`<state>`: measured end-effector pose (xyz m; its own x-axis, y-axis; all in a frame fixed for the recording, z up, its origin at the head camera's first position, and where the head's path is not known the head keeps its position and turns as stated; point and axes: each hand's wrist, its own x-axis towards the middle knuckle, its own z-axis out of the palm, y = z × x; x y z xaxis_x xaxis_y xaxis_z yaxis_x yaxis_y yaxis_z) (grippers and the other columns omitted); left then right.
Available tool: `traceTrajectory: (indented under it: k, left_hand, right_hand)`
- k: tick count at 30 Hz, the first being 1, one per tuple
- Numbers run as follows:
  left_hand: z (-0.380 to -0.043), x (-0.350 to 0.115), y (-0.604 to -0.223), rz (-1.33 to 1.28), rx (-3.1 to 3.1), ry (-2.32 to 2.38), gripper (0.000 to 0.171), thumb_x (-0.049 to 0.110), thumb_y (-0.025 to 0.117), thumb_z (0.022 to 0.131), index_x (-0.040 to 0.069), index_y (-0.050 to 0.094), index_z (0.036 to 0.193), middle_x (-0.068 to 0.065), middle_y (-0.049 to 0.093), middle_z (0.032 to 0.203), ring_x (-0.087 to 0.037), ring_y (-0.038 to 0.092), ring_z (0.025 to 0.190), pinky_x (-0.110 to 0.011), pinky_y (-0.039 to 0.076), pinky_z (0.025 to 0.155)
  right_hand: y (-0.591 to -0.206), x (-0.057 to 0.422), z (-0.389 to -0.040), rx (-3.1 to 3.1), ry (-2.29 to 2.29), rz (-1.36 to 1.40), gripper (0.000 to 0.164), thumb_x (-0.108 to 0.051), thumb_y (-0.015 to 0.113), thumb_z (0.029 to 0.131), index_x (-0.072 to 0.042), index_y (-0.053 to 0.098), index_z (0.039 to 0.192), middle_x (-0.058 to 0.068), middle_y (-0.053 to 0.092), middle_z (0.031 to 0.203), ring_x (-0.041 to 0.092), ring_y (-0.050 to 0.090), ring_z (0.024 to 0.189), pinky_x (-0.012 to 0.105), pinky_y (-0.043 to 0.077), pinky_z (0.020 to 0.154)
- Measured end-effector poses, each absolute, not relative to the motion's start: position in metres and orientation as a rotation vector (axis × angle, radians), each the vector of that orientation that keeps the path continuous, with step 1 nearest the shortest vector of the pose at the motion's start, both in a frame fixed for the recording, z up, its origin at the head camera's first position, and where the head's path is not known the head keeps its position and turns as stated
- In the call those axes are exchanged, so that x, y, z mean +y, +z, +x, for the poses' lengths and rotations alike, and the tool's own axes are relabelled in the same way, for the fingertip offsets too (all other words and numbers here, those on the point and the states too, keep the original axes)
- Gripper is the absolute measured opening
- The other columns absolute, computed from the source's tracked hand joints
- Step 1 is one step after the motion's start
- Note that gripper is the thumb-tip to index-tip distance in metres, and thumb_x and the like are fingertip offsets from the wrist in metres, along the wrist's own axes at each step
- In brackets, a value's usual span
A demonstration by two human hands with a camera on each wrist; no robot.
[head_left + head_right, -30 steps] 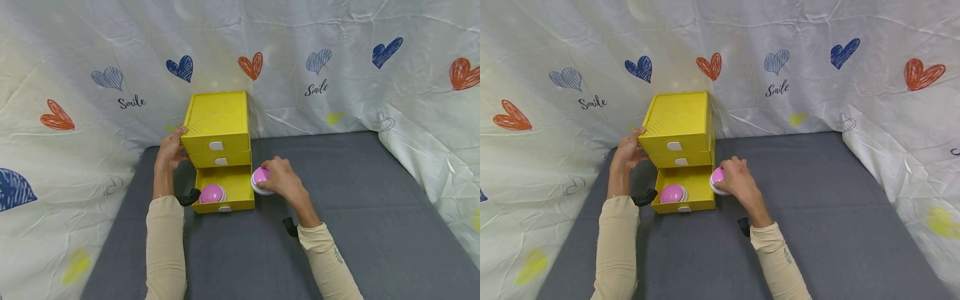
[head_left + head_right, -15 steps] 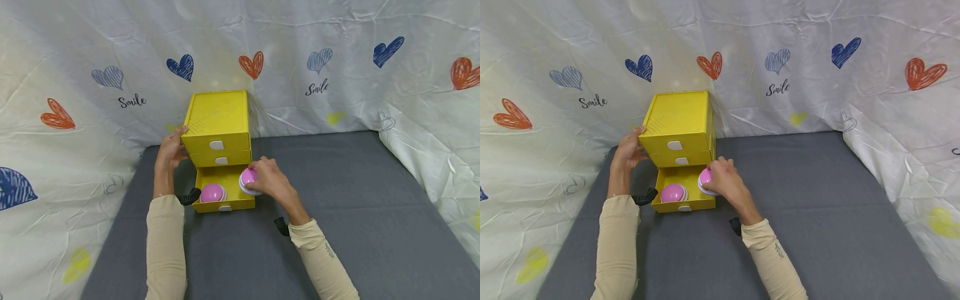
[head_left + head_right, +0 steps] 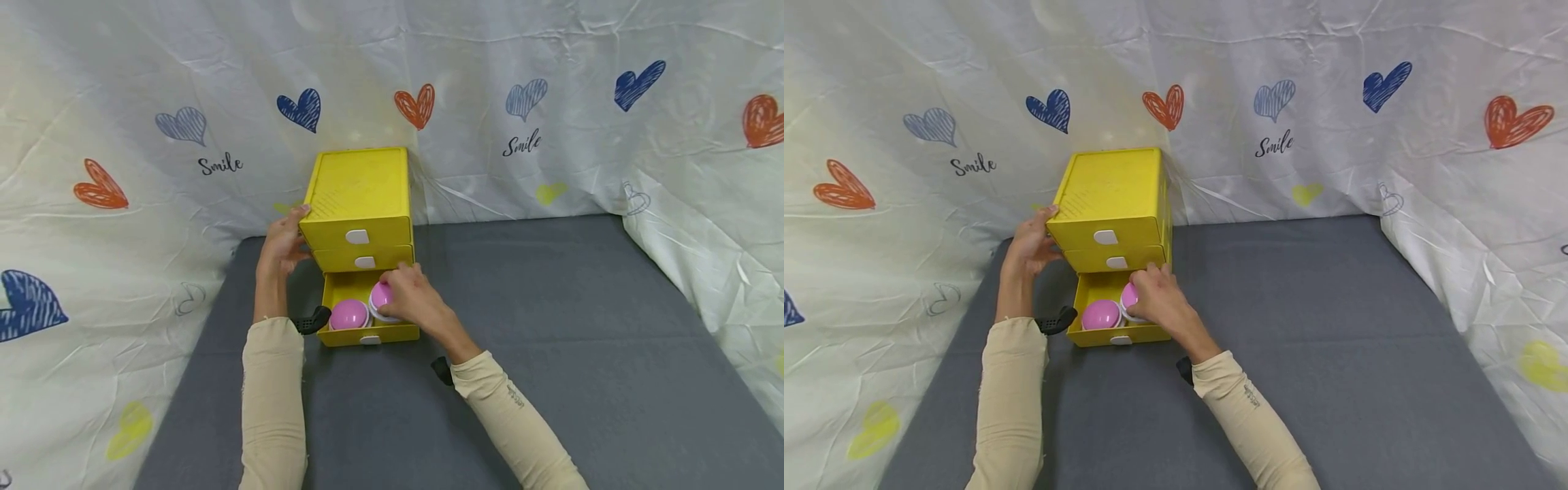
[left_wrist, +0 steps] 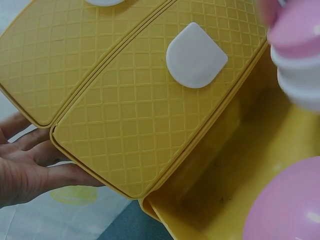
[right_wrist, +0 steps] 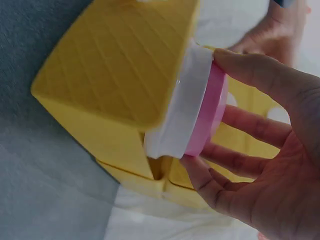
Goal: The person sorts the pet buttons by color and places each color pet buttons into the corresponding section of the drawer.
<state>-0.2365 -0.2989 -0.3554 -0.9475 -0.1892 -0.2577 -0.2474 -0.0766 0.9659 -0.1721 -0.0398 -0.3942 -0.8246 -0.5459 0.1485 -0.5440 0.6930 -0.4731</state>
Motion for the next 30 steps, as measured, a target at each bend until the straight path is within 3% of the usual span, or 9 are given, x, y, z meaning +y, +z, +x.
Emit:
traceTrajectory:
  k: [9, 16, 23, 30]
  left_hand:
    - [-0.236, -0.299, -0.356, -0.486, 2.101, 2.234, 0.081, 0.056, 0.064, 0.077, 0.011, 0.035, 0.138, -0.004, 0.046, 0.119, -0.023, 0.05, 0.111, -0.052, 0.04, 0.089]
    - [-0.237, -0.301, -0.357, -0.447, 2.103, 2.231, 0.079, 0.055, 0.063, 0.078, 0.011, 0.037, 0.137, -0.006, 0.048, 0.117, -0.023, 0.053, 0.104, -0.051, 0.042, 0.083]
    - [-0.237, -0.3, -0.356, -0.451, 2.103, 2.233, 0.08, 0.056, 0.064, 0.077, 0.011, 0.037, 0.137, -0.006, 0.048, 0.118, -0.022, 0.053, 0.104, -0.05, 0.043, 0.082]
    - [-0.235, -0.301, -0.355, -0.465, 2.118, 2.217, 0.079, 0.056, 0.063, 0.077, 0.01, 0.038, 0.137, -0.006, 0.048, 0.117, -0.022, 0.054, 0.101, -0.043, 0.048, 0.074]
  right_hand:
    - [-0.413, -0.052, -0.175, 2.921, -0.72, -0.91, 0.016, -0.018, 0.077, 0.067, -0.01, 0.067, 0.076, 0.004, 0.048, 0.075, 0.025, 0.041, 0.074, 0.033, 0.037, 0.059]
    - [-0.424, -0.057, -0.174, 2.987, -0.593, -0.928, 0.019, -0.013, 0.073, 0.07, -0.013, 0.055, 0.063, 0.003, 0.046, 0.067, 0.024, 0.043, 0.065, 0.035, 0.037, 0.058]
    - [-0.423, -0.056, -0.174, 2.965, -0.568, -0.969, 0.019, -0.013, 0.072, 0.073, -0.011, 0.056, 0.063, 0.005, 0.045, 0.067, 0.024, 0.041, 0.063, 0.032, 0.035, 0.056]
    - [-0.43, -0.058, -0.145, 3.285, -0.948, -1.1, 0.004, -0.013, 0.065, 0.08, -0.009, 0.066, 0.08, 0.004, 0.048, 0.076, 0.019, 0.045, 0.068, 0.028, 0.041, 0.059]
